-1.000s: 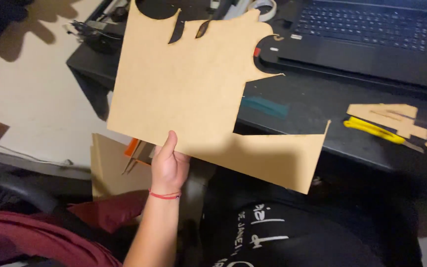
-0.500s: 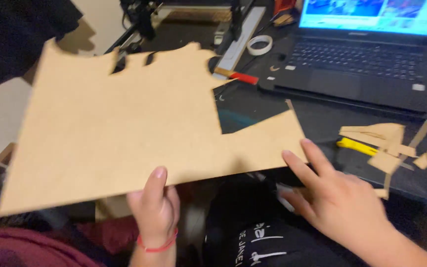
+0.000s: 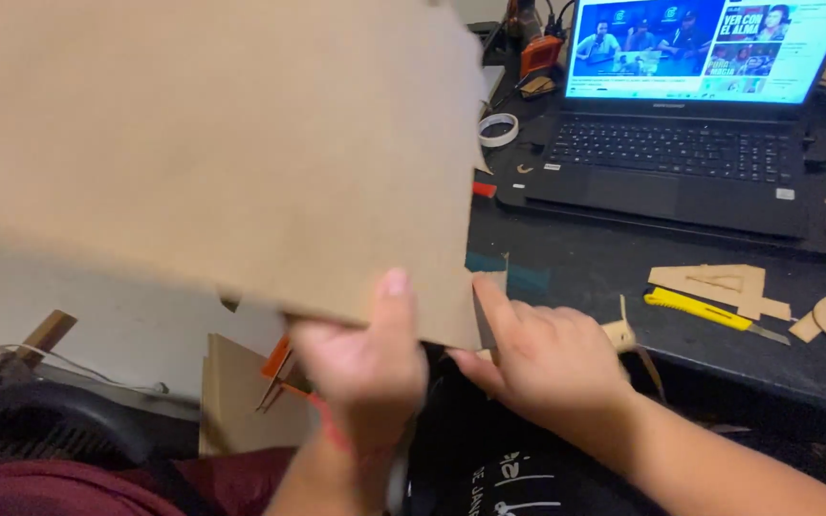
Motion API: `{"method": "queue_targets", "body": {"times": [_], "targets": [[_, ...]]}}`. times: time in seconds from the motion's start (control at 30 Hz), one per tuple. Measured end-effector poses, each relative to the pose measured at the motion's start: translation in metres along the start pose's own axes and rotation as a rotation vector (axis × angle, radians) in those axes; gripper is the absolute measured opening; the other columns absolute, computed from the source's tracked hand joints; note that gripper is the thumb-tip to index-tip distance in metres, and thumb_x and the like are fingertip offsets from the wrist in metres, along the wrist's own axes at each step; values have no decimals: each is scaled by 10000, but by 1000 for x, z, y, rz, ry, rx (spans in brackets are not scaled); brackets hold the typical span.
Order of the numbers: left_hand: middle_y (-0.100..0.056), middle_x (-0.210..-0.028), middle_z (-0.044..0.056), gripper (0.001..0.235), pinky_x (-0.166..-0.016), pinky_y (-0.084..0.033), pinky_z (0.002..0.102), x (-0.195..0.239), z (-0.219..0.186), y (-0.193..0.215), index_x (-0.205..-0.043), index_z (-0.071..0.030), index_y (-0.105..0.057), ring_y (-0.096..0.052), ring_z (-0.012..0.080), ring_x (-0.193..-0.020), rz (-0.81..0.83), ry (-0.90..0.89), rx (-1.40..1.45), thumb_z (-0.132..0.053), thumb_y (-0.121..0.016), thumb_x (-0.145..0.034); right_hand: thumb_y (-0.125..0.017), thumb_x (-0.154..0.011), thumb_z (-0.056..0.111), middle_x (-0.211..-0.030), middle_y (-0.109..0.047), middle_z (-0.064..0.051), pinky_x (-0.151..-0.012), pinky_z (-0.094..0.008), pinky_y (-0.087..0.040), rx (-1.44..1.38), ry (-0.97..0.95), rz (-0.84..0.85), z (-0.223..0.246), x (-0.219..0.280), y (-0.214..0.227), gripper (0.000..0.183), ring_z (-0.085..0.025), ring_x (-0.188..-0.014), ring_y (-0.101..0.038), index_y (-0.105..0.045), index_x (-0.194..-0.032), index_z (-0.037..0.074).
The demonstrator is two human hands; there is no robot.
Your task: The person uses a yellow utility knife to cut out a number '4' shape from a piece of cardboard. They then place the cutout on a desk next to other cardboard pieces and use a laptop.
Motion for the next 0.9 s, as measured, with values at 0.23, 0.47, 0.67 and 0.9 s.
{"method": "queue_targets", "body": {"times": [0.23, 0.47, 0.67, 0.9], "targets": [[-559, -1349, 155, 244, -1069, -464, 439, -12, -16, -62, -1150, -34, -536, -564, 338, -1277, 162, -281, -300, -157, -541, -940, -462, -825, 420, -835, -750, -96, -731, -525, -518, -154, -315, 429, -12, -24, -23, 342, -412, -830, -699, -727, -828, 203], [-464, -1573, 103, 619, -1155, -622, 359, -7, 7, -67, -1437, -196, -435, -705, 244, -1288, 663, -195, -115, -584, -453, -955, -491, -905, 214, -1007, -677, -221, -690, -615, -476, -167, -142, -64, -84, -30, -33, 308, -467, -782, -658, -609, -1163, 94], [-663, -922, 154, 145, -834, -535, 396, 35, 115, -2, -934, -12, -647, -647, 309, -865, 344, -348, 63, -76, -532, -995, -632, -966, 173, -984, -683, -63, -697, -395, -487, -543, -408, -255, -144, -7, -24, 155, -172, -858, -592, -681, -1058, 58], [-633, -710, 64, 334, -659, -459, 337, 168, 209, 10, -676, -57, -585, -594, 205, -657, 916, 77, 56, -149, -504, -987, -459, -1092, 235, -860, -328, 32, -765, -306, -344, -1175, -467, -419, -267, 51, -64, 172, -97, -816, -377, -364, -949, 218]]}}
Point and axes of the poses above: each hand's wrist, its own x-axis away from the middle knuckle, its own y-axis out of the back of the hand, z = x × y, the point moved 3 cm from there along -x, towards the middle knuckle
